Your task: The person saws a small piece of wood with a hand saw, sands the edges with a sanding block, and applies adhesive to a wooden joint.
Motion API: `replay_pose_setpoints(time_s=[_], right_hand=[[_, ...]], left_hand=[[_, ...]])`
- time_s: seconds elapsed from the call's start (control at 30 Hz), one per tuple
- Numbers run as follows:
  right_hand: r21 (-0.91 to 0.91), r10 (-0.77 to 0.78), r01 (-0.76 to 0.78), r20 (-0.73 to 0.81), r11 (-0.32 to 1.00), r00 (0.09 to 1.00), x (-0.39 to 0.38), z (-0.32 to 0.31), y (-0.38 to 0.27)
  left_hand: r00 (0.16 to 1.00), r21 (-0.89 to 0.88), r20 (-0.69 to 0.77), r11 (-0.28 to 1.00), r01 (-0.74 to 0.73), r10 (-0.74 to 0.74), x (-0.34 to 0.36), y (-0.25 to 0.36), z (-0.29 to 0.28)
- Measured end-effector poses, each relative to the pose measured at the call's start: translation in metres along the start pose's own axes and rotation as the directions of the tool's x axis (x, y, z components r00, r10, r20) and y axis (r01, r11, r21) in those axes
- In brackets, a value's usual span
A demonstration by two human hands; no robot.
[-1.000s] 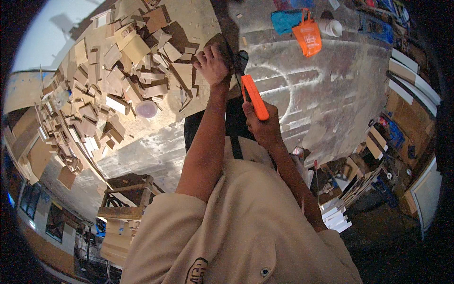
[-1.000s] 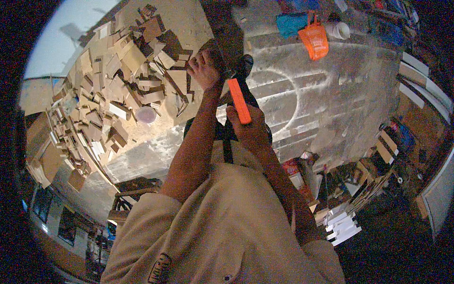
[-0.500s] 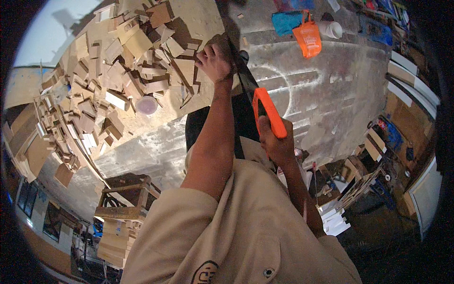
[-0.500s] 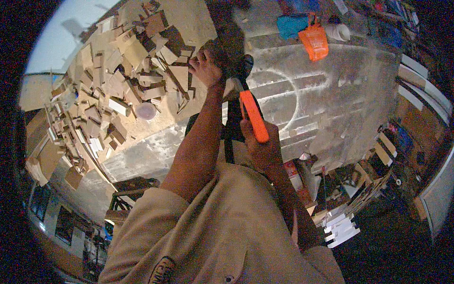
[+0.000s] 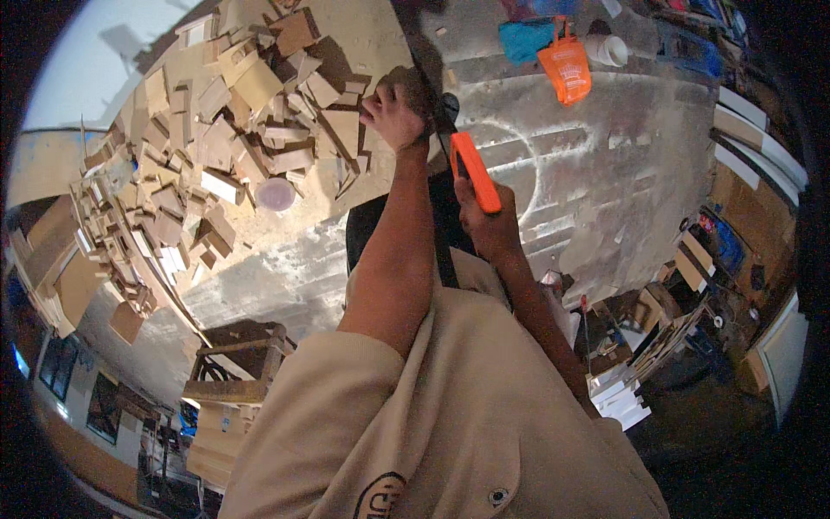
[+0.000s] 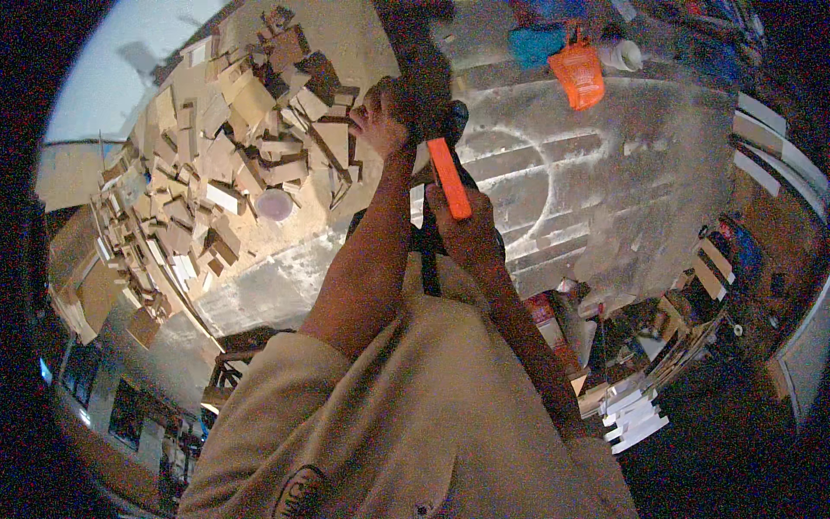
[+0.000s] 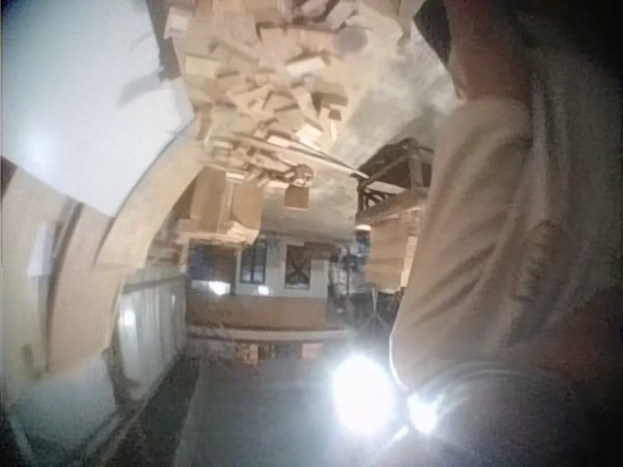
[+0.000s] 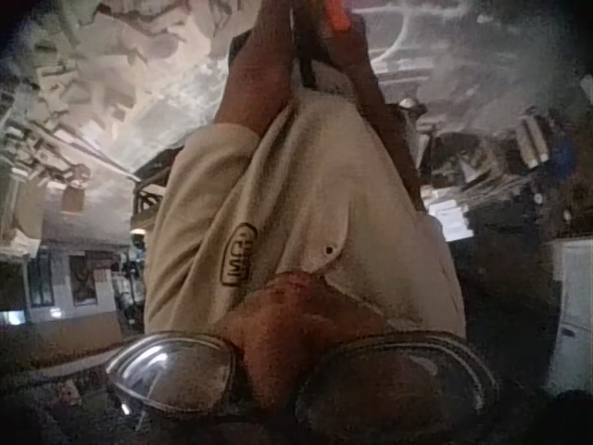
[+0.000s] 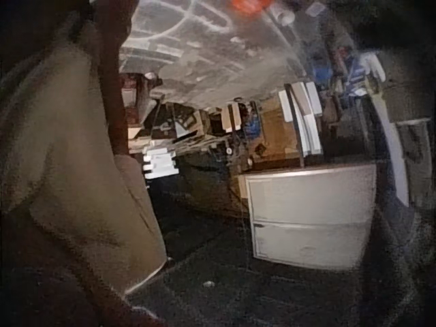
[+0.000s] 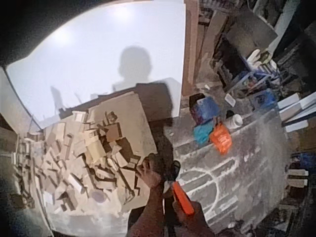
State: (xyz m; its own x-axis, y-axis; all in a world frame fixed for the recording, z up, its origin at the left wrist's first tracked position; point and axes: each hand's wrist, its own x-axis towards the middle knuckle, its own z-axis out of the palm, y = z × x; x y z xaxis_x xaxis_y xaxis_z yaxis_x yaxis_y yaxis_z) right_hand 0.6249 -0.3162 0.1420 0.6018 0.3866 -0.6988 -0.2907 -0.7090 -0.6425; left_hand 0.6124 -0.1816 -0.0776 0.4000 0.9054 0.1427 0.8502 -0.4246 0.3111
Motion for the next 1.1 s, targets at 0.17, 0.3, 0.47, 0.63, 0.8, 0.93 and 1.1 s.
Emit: replay_pose_setpoints(time_s=[0.17, 0.3, 0.47, 0.63, 0.8, 0.93, 1.1], right_hand=[[-0.147, 0.058, -0.055, 0.018, 0.988, 0.998, -0.044, -0.020, 0.004], [-0.001, -0.138, 0.138, -0.001, 0.990, 0.990, 0.000, 0.008, -0.007], [0.009, -0.261, 0.261, 0.030, 0.965, 0.965, 0.013, 0.003, 0.010], [-0.018, -0.289, 0.291, 0.072, 0.957, 0.955, 0.016, 0.000, 0.002], [0.024, -0.193, 0.192, 0.023, 0.981, 0.981, 0.006, 0.001, 0.001], [-0.107, -0.147, 0.143, -0.033, 0.984, 0.989, -0.038, -0.007, -0.003], [-0.061, -0.051, 0.048, -0.042, 0.997, 0.998, -0.003, 0.001, -0.002]], left_hand=[[0.998, 0.053, 0.056, 0.998, -0.021, 0.018, -0.002, 0.000, 0.000], [0.999, 0.033, 0.035, 0.999, -0.026, 0.025, -0.009, -0.004, -0.005], [0.997, 0.090, 0.071, 0.996, -0.020, 0.013, -0.008, -0.008, 0.005], [0.999, 0.036, 0.022, 0.998, -0.042, 0.041, -0.010, -0.008, -0.002], [1.000, 0.054, 0.024, 0.999, 0.002, -0.003, -0.013, -0.008, 0.003], [0.998, 0.089, 0.058, 0.996, 0.014, -0.020, -0.010, -0.005, 0.013], [0.999, 0.031, 0.040, 0.999, 0.032, -0.034, -0.019, -0.008, 0.009]])
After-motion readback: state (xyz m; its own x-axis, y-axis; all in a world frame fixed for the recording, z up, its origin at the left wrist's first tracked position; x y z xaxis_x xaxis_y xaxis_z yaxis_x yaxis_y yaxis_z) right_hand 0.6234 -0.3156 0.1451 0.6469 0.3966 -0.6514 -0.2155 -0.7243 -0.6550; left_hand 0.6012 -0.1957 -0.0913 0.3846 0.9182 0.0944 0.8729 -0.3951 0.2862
